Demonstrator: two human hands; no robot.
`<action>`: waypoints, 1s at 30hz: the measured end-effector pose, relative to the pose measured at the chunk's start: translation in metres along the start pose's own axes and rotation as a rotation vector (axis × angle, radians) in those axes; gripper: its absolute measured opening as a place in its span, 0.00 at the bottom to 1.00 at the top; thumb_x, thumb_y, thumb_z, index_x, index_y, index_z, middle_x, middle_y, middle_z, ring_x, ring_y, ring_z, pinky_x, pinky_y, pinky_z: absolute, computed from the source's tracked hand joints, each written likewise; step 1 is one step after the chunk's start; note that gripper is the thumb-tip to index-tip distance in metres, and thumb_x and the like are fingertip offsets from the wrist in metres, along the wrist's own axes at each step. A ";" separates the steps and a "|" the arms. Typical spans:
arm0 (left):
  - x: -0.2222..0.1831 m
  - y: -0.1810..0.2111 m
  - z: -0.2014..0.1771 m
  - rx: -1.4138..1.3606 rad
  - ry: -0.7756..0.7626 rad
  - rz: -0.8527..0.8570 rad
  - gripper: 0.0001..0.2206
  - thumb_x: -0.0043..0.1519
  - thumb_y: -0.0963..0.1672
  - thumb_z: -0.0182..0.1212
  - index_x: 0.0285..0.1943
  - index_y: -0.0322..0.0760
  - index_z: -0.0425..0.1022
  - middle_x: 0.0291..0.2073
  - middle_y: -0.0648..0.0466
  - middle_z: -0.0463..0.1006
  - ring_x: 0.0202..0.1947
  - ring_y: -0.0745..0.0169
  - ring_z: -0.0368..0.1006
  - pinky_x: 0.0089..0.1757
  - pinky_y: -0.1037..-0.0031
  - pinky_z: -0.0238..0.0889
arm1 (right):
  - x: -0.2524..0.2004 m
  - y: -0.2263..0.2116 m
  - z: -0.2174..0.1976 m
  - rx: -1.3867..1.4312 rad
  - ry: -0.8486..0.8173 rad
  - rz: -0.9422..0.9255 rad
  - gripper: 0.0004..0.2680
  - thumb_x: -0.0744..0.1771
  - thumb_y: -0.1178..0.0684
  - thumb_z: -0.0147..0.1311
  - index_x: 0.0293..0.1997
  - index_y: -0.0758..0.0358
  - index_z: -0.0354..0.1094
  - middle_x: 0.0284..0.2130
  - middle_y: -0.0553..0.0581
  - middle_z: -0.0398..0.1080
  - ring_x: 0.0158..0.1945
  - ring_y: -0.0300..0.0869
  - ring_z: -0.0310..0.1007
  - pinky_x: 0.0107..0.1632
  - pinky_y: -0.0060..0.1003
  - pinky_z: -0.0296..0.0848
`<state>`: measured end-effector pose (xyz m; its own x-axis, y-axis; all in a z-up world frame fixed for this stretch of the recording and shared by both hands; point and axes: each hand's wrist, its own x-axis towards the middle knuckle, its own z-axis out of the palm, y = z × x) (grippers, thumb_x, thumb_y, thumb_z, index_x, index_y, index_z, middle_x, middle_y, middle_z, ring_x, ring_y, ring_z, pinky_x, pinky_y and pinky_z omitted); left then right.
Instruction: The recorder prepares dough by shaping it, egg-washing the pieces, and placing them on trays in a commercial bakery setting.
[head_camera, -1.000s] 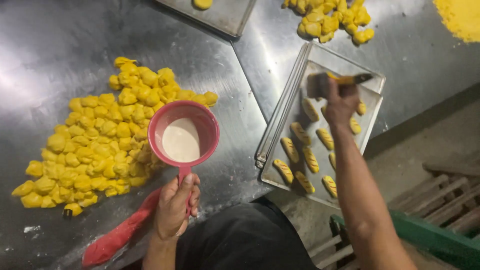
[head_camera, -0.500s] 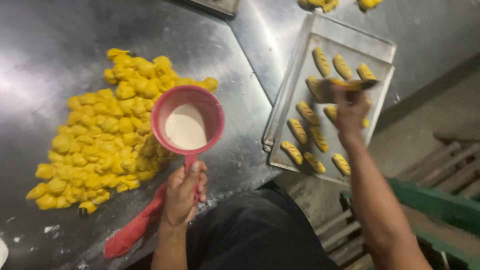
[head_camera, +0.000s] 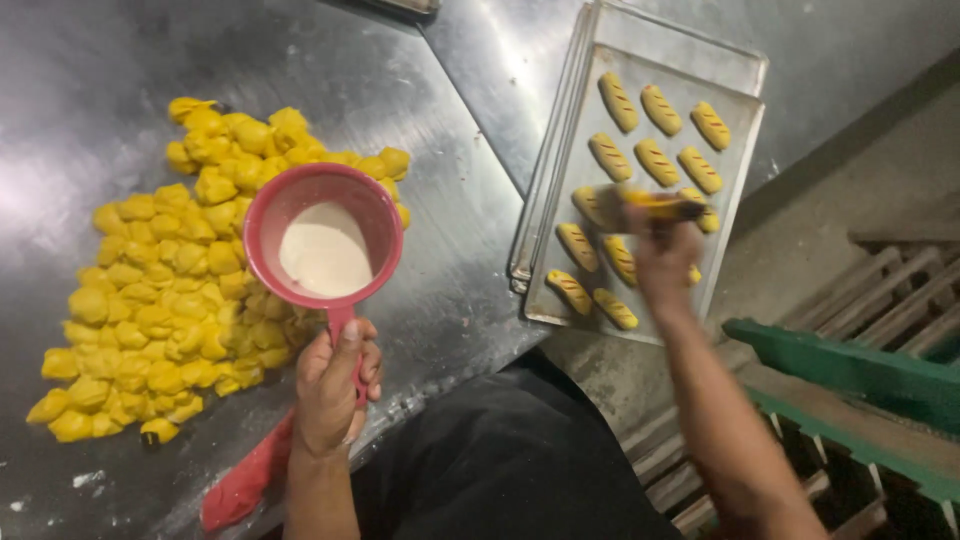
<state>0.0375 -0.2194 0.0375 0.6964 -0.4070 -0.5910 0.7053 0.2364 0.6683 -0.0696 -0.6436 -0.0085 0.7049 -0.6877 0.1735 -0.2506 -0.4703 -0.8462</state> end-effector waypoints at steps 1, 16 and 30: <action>0.000 0.002 0.002 0.006 -0.004 -0.004 0.14 0.70 0.49 0.52 0.46 0.32 0.70 0.20 0.57 0.65 0.18 0.71 0.60 0.22 0.81 0.56 | -0.007 -0.017 0.005 -0.001 0.006 0.005 0.09 0.72 0.51 0.61 0.52 0.65 0.68 0.40 0.53 0.75 0.44 0.35 0.74 0.48 0.32 0.74; 0.000 0.010 -0.004 0.048 -0.030 0.005 0.14 0.70 0.48 0.52 0.46 0.31 0.70 0.20 0.57 0.65 0.18 0.71 0.60 0.23 0.81 0.56 | -0.079 -0.060 0.018 -0.249 0.018 0.124 0.10 0.71 0.48 0.58 0.51 0.65 0.70 0.38 0.54 0.76 0.42 0.36 0.77 0.44 0.35 0.74; 0.001 0.016 -0.027 0.114 -0.128 -0.059 0.13 0.70 0.48 0.52 0.47 0.31 0.70 0.20 0.58 0.65 0.19 0.73 0.60 0.23 0.82 0.58 | -0.139 -0.049 0.023 -0.206 0.148 0.110 0.10 0.70 0.49 0.59 0.52 0.63 0.70 0.37 0.55 0.76 0.38 0.37 0.76 0.40 0.35 0.76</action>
<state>0.0531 -0.1924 0.0350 0.6264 -0.5282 -0.5733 0.7199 0.1099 0.6853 -0.1396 -0.5123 -0.0029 0.5650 -0.8071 0.1712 -0.4604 -0.4807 -0.7463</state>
